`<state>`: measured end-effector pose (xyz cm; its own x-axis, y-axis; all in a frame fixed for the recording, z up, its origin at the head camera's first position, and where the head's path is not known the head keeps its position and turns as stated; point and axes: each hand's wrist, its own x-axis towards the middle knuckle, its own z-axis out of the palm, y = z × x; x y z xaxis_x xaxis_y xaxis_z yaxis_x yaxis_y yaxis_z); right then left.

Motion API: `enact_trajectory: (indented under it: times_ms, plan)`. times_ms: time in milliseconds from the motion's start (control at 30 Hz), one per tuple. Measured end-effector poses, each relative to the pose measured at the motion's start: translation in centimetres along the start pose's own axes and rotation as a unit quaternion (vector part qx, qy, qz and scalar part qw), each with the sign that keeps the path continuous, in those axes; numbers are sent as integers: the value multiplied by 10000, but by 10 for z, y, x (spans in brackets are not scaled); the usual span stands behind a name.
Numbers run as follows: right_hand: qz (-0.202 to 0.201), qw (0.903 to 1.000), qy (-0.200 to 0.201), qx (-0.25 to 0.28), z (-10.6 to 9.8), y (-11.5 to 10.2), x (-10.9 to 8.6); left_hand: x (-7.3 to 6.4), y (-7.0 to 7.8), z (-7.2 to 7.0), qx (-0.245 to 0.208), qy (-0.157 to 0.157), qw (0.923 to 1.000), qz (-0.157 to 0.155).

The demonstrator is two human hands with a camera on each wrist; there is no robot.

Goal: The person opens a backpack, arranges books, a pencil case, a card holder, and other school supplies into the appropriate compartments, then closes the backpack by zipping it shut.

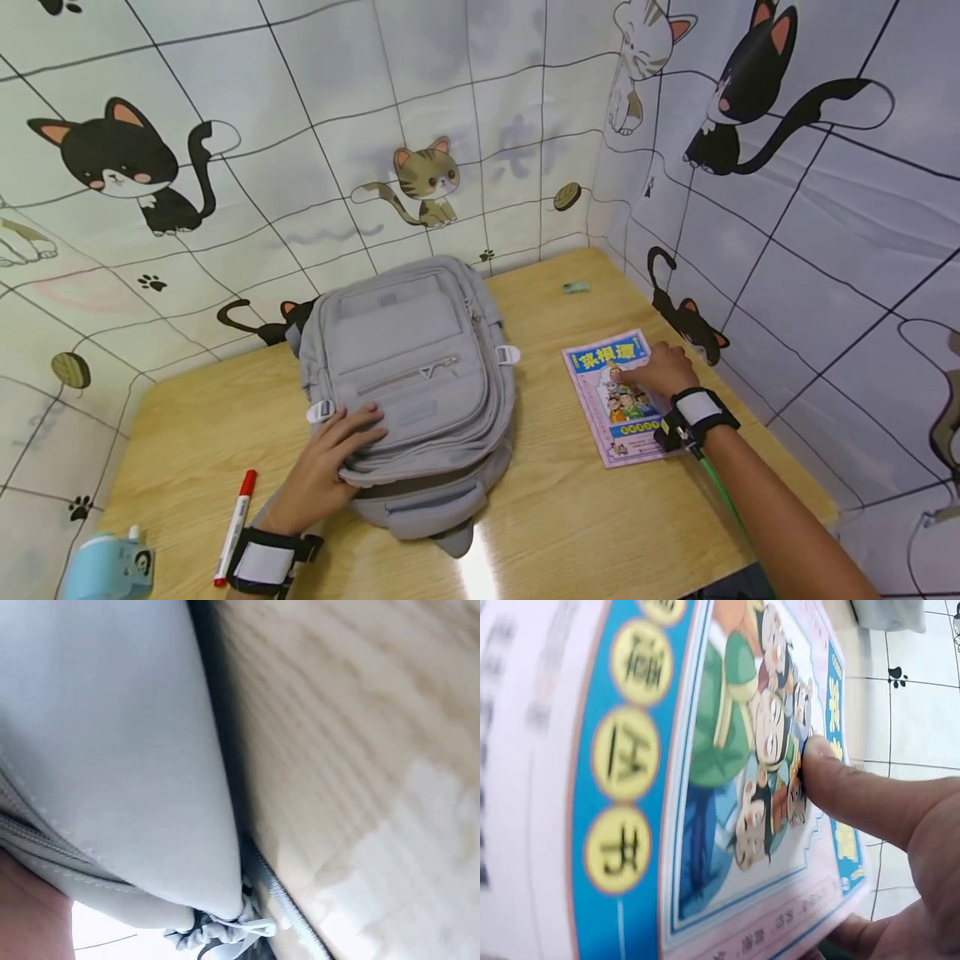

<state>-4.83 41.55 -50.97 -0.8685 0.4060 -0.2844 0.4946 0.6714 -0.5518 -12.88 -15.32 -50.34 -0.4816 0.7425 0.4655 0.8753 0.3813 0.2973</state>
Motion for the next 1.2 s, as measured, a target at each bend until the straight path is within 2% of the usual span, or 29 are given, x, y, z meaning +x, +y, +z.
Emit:
enact_trajectory:
  times_ms: [233,433,567,633,833,933,1000,1100,1200]
  plan:
    - [-328,9994,-36,61,3,-20,-3,7,13,-11,335,-328,9987,224]
    - [-463,9963,-124,716,16,-32,1,12,22,-11,579,-557,9966,195]
    - [-550,9922,-69,1114,16,-46,-2,15,22,-13,482,-537,9974,7]
    - [-629,9908,8,1202,14,-54,-5,17,21,-16,323,-513,9981,-77]
    - [-708,9828,-97,1705,0,-74,-19,29,16,-26,-201,-251,9990,-303]
    - [-874,9702,-257,2244,-8,-82,-27,39,14,-30,-353,-184,9977,-545]
    - [-1003,9525,-518,2827,-13,-89,-34,45,13,-31,-402,-189,9965,-713]
    - [-1254,9195,-1150,3544,-18,-103,-47,56,12,-33,-488,-199,9945,-905]
    - [-1629,8962,-1833,3698,-14,-124,-64,65,12,-35,-539,-128,9935,-990]
